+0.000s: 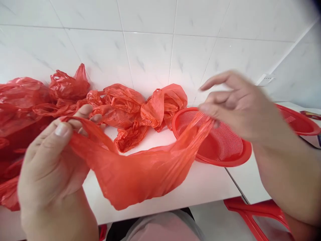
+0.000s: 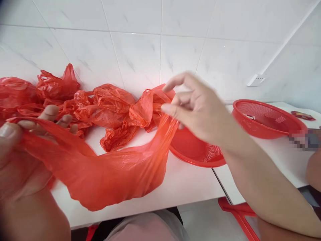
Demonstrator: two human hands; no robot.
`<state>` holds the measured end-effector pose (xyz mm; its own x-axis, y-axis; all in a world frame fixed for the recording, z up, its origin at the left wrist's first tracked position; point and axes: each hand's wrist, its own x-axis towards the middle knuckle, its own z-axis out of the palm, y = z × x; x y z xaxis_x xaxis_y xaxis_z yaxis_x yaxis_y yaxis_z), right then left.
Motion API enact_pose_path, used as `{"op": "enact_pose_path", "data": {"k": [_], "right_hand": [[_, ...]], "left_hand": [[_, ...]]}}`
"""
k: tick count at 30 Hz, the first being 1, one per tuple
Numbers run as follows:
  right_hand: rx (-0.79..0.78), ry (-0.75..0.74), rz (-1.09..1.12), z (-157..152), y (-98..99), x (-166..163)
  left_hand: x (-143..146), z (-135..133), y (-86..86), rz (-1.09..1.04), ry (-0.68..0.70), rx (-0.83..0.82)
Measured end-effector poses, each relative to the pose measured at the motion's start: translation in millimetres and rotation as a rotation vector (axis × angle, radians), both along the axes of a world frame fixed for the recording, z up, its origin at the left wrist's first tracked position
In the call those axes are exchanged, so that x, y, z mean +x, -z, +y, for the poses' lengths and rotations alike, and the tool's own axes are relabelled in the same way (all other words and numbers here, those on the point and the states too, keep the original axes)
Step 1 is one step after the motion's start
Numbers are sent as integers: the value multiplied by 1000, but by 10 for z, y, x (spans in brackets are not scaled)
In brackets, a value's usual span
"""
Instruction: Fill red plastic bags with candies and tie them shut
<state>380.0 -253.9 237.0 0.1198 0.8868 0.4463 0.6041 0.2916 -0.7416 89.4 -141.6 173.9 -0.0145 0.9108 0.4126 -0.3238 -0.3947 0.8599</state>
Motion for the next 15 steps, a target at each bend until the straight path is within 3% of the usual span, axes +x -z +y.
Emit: {"op": "enact_pose_path", "data": {"k": [2,8,10,15], "right_hand": [[102,74,-43,-20,-61,-28],[34,49,1,12,-75,12],[30,6,19,89,-60,7],[-15,-199,45,358,-55,-211]], "left_hand": [[50,-41,-25,-134,94,-30],[41,-35,-40,-145,254,11],[74,-6,-87,-15,368,33],[384,83,-307,539,629,57]]}}
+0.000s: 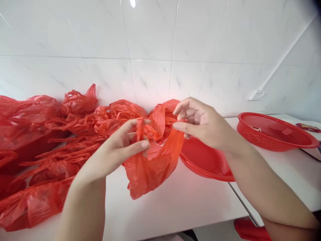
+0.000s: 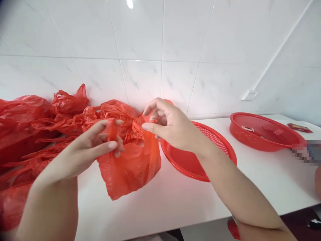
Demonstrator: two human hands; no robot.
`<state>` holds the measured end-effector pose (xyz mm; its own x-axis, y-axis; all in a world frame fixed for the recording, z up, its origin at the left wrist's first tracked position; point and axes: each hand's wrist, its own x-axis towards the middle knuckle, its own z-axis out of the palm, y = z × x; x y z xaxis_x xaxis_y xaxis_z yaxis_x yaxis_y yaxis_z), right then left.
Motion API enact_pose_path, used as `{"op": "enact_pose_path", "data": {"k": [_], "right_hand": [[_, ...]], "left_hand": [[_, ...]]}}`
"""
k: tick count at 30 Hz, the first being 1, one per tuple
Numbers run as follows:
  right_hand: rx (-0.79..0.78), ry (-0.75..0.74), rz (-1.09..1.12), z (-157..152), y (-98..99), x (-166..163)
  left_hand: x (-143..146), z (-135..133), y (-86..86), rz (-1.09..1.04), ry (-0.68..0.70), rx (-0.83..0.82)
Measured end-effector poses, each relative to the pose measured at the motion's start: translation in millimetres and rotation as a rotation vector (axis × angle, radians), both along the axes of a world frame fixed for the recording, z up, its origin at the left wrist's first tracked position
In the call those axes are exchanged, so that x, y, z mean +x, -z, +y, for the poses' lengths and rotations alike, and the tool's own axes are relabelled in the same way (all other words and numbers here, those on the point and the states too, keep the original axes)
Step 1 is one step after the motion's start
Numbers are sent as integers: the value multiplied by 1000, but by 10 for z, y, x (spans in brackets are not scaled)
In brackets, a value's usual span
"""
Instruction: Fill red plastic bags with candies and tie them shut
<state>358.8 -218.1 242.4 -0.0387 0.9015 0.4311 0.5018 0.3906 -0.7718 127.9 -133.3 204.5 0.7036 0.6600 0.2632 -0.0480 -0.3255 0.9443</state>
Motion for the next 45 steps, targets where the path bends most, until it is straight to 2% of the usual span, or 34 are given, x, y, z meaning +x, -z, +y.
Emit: {"op": "enact_pose_path", "data": {"k": [3,6,9,12,14,18,20,22,24,26,28,30,33,35,37,41,43,45], "right_hand": [[21,-122,10,165,8,-214],[120,-180,18,295,67,-345],[177,-147,23,382,196,-336],[55,-149,27,426,358,-281],[0,-146,53,412,440,-282],[87,-125,78,258,494,-385],[93,-229,87,183,506,-439],[122,-292,148,172,550,-471],[172,-230,227,234,642,-484],[135,-147,269,339,773,-490],[5,-163,310,436,914,-500],[-111,-248,383,493,1029,-513],[-201,-384,460,497,1108,-525],[-222,-443,452,465,1105,-532],[-212,-440,420,415,1084,-552],[-197,-313,316,299,1082,-612],[-187,-250,239,259,1142,-606],[-187,-162,150,251,1259,-561]], "left_hand": [[229,58,-119,202,61,65],[355,122,-141,305,80,124],[351,187,-81,262,68,-24],[290,234,-3,197,85,-148],[254,255,36,186,86,-152],[181,280,42,123,108,-108],[129,278,15,161,127,-23],[82,257,-2,287,130,81],[57,220,22,397,122,179],[59,181,100,418,73,334],[72,160,219,359,-13,570],[79,166,347,244,-124,811],[48,201,486,109,-252,1006],[-3,213,526,106,-281,1021],[-70,205,540,159,-237,984],[-256,159,594,356,-119,879],[-399,138,655,440,-94,827],[-575,117,733,500,-99,694]]}}
